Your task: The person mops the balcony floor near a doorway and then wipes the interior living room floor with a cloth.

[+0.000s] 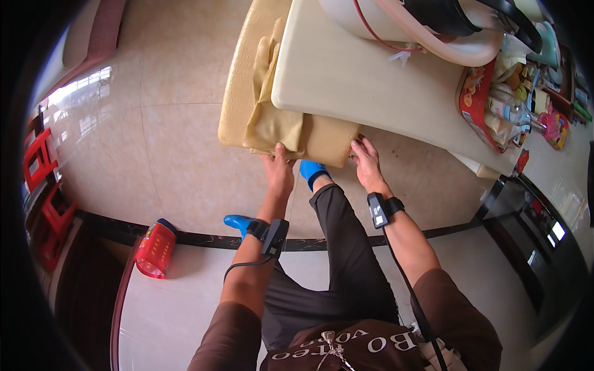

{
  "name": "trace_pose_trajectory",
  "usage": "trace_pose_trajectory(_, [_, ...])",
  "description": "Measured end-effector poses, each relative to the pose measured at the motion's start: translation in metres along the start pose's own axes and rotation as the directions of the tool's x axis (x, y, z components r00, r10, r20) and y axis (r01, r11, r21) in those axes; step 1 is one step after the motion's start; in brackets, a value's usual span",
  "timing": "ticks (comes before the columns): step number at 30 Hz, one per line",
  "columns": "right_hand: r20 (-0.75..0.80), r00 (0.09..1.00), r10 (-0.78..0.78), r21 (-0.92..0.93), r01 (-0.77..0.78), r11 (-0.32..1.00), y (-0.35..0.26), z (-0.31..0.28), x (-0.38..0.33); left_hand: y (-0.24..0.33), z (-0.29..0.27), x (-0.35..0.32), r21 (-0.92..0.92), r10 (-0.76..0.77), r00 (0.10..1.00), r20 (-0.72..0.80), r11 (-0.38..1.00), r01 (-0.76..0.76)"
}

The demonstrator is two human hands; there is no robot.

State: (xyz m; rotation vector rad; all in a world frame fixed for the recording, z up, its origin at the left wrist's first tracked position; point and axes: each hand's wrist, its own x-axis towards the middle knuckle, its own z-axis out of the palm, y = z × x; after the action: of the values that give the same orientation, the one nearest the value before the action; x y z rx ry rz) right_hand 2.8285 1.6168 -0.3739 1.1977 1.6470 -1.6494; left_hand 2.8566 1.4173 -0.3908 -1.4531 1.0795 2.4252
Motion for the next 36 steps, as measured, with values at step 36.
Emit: trace_pose_trajectory(36, [0.336,0.940,0.064,0.471,-0.227,0.853,0.022,-0.035,-0.121,0.062,0.017,-0.050,0.198,-0.044,0.961,0.273,0.980,-0.012])
